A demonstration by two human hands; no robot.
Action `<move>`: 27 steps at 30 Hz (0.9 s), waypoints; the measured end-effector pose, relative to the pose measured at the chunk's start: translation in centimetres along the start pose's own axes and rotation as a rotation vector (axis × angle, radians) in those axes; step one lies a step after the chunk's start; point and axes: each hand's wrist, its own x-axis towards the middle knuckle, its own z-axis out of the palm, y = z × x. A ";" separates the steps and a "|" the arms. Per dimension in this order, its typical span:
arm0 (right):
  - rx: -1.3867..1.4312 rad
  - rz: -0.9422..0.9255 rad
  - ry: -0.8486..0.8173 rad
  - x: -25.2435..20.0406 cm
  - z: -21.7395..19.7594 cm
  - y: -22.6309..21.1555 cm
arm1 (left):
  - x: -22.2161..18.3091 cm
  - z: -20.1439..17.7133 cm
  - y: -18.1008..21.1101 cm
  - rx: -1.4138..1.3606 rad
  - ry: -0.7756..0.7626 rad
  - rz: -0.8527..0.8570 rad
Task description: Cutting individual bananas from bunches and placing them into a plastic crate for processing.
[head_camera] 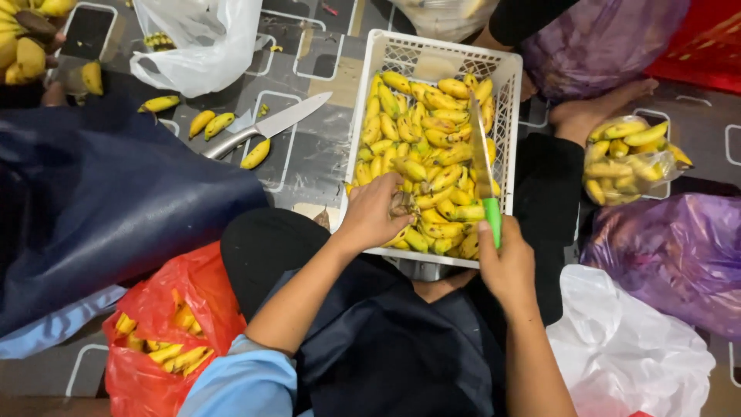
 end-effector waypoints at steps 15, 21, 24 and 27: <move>-0.286 -0.448 0.246 9.0 1.8 0.5 | 6.5 1.0 0.6 0.210 -0.084 0.270; 0.037 -0.540 -0.289 15.7 3.5 -0.8 | 8.0 2.8 -2.5 -0.122 0.027 0.373; 0.011 -0.609 -0.247 17.8 4.6 1.2 | 8.1 3.3 -3.7 -0.280 0.144 0.421; 0.031 -0.531 -0.070 20.0 4.8 3.3 | 9.2 2.2 -4.3 -0.439 0.188 0.311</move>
